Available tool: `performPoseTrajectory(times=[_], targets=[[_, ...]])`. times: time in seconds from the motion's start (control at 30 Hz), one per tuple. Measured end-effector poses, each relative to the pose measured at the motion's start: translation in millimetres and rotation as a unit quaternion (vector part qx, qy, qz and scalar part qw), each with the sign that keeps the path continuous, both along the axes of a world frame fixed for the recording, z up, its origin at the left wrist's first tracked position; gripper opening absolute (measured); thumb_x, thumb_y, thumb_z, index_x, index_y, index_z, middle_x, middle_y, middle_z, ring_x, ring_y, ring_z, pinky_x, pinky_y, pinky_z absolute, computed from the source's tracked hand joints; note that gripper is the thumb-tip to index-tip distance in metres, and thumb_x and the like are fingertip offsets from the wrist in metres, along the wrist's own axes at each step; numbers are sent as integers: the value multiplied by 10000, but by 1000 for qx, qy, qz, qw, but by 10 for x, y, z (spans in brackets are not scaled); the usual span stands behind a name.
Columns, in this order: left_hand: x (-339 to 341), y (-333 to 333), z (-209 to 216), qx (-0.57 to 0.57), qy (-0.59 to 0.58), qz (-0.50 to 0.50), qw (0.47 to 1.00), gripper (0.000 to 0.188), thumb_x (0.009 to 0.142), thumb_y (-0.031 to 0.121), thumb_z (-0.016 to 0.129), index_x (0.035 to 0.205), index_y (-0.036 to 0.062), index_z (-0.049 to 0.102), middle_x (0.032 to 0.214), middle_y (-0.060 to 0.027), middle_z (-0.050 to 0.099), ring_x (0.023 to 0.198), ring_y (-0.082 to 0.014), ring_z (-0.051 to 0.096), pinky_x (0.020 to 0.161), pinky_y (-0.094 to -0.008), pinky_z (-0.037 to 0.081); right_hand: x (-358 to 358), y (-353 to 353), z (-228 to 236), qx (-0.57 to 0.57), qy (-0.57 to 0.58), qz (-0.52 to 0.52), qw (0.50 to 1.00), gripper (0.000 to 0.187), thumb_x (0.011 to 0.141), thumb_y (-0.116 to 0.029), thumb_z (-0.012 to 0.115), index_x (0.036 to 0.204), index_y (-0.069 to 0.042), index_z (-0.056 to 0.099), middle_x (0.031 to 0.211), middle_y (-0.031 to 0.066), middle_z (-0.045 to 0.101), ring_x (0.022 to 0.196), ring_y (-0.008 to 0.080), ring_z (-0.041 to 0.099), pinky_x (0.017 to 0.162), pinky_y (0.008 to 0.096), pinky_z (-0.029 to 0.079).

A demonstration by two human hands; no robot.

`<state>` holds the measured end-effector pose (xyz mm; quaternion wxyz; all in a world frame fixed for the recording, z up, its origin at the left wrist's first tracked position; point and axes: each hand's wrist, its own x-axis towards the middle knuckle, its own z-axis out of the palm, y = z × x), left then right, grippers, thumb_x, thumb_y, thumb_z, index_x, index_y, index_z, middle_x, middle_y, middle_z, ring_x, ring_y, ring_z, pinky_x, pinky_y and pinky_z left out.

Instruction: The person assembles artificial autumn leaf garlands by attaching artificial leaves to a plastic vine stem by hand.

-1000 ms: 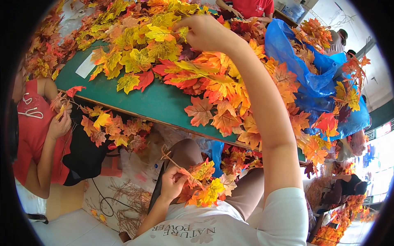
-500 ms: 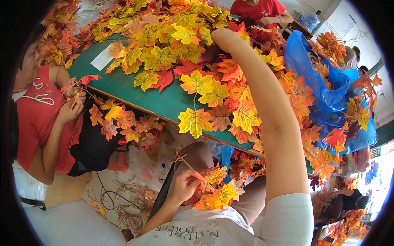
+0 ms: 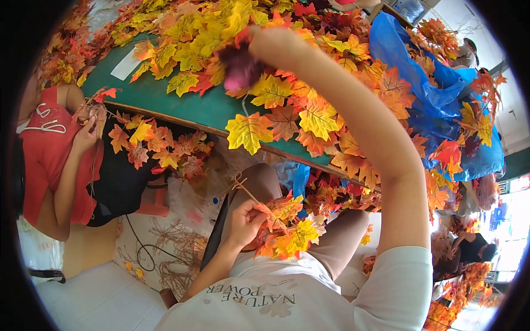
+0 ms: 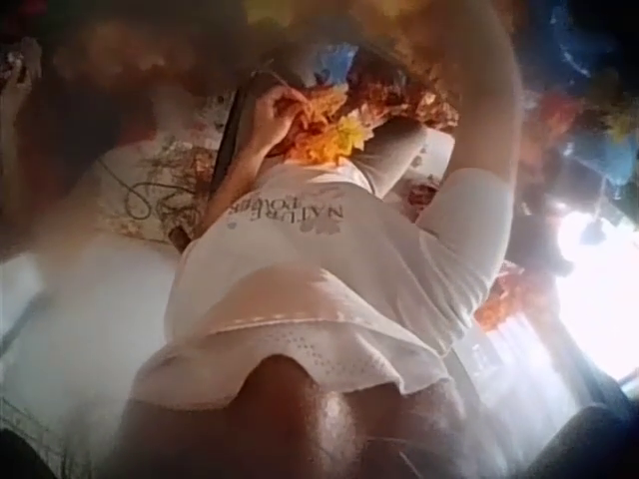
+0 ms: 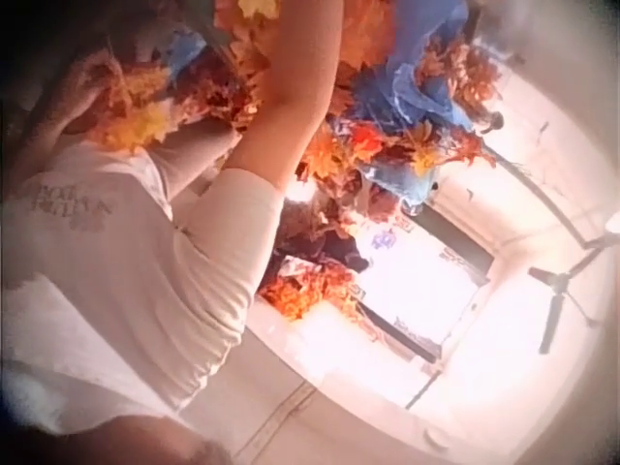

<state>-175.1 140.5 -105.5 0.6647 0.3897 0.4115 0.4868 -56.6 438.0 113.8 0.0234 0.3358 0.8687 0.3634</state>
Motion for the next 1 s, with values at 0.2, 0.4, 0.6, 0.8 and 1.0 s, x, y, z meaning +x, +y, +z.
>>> performPoseTrajectory(times=[0.2,0.4,0.6,0.8,1.0], targets=[[46,-50,33,13,-30,-10,999,116,785,-94,591,832,0,543,800,-37,601,710,-82,597,623,-206,499,176,-62,-178,-112,-1,117,987,194,739,-75,557,930,-49,566,795,83,501,662,240,609,532,344,500],[65,-97,100,6,-64,-28,998,112,792,-93,590,840,-1,547,812,-45,609,726,-101,606,658,-224,510,218,-11,-90,-1,107,102,989,101,767,-119,548,775,-88,643,941,67,531,917,238,570,729,334,521],[99,-58,216,42,-93,-19,995,99,806,-74,592,859,-1,552,844,-56,612,734,-113,605,676,-236,511,412,160,56,44,282,-62,956,82,781,-90,584,845,-90,635,871,86,637,865,262,628,716,345,517],[100,-67,243,18,-159,1,987,82,821,-31,605,875,0,551,846,-73,619,698,-131,611,654,-235,509,582,-39,341,140,434,85,886,129,773,-122,615,871,-50,658,795,117,615,727,298,606,648,385,483],[66,-101,307,12,-150,9,989,96,810,-42,613,864,1,546,836,-70,617,702,-126,606,648,-231,492,387,-679,290,-257,865,148,406,134,820,-115,656,812,4,595,723,82,584,626,158,560,553,279,451]])
